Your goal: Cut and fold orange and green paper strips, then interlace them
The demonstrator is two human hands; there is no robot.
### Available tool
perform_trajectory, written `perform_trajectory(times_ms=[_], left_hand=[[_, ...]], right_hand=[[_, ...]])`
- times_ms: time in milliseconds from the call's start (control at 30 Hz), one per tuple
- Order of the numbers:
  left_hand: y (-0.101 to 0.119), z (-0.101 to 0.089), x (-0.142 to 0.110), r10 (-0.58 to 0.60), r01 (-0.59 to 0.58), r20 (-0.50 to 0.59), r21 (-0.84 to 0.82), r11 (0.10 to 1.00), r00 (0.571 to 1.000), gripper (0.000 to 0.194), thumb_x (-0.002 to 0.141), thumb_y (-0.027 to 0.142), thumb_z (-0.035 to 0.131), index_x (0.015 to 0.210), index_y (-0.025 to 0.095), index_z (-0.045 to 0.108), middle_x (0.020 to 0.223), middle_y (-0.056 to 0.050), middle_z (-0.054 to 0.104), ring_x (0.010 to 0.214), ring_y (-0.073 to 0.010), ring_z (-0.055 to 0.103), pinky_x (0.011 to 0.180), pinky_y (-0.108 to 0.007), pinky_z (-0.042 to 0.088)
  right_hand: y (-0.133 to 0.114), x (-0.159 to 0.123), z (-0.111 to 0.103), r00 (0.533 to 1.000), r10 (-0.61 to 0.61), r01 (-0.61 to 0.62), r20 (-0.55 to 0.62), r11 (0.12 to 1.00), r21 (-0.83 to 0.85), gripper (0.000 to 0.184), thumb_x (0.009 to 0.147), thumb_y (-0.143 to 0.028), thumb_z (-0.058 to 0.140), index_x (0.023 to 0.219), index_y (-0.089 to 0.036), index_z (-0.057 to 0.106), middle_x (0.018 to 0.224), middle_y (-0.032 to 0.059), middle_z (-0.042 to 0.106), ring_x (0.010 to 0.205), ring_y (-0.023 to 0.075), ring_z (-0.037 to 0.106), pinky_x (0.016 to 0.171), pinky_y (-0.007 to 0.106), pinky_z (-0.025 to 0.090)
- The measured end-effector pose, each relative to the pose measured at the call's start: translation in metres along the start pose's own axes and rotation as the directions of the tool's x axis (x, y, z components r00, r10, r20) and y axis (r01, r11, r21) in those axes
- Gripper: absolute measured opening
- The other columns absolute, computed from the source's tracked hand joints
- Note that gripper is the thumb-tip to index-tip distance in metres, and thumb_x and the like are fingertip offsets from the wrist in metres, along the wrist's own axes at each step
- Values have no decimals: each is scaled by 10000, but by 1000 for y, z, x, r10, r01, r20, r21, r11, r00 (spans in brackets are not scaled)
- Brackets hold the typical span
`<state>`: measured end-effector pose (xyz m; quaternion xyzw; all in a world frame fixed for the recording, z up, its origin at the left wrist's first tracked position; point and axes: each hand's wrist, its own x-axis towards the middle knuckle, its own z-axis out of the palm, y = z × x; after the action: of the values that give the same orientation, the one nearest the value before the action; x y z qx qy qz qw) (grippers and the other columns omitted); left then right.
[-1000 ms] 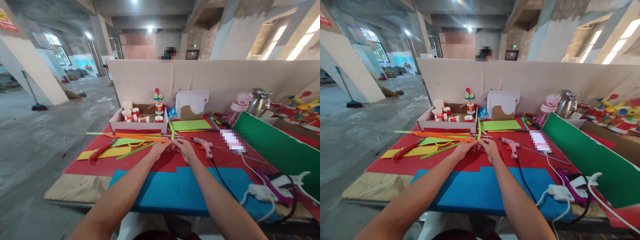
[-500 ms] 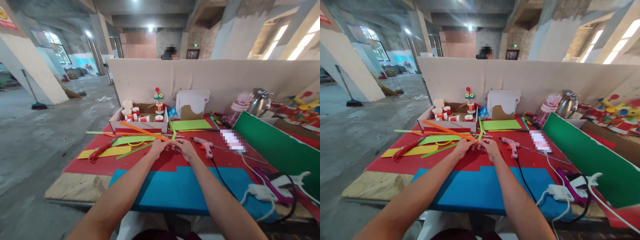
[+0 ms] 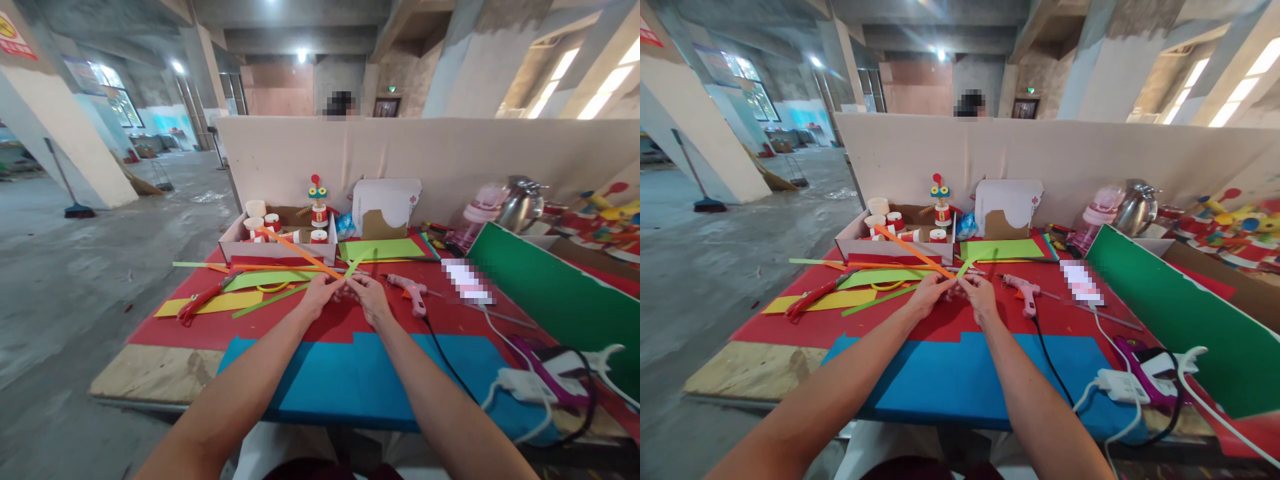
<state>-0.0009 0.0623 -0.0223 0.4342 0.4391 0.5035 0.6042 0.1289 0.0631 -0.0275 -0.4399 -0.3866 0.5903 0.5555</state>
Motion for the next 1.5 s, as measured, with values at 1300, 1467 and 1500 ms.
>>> perform_trajectory(times_ms=[1300, 1467, 1500], left_hand=[[-13, -8, 12, 157, -152, -5, 228, 962, 988, 242, 723, 257, 673, 611, 173, 475, 519, 65, 489, 481, -70, 449, 491, -189, 374], [-15, -10, 14, 172, -164, -4, 295, 941, 985, 209, 724, 249, 654, 610, 179, 492, 517, 61, 496, 498, -86, 457, 505, -201, 374], [-15, -10, 14, 175, -166, -3, 306, 938, 985, 210, 721, 250, 657, 611, 180, 493, 519, 62, 498, 502, -88, 458, 508, -202, 376]], right_hand=[[0, 4, -10, 990, 57, -51, 130, 998, -47, 303, 495, -297, 872, 674, -167, 664, 611, 4, 683, 579, 135, 647, 670, 287, 578], [3, 4, -10, 992, 61, -54, 111, 997, -57, 299, 516, -311, 871, 667, -175, 652, 602, 1, 679, 573, 138, 645, 665, 305, 586], [3, 3, -10, 992, 63, -57, 113, 997, -59, 287, 526, -306, 867, 666, -178, 651, 598, -1, 677, 568, 138, 643, 658, 305, 586]])
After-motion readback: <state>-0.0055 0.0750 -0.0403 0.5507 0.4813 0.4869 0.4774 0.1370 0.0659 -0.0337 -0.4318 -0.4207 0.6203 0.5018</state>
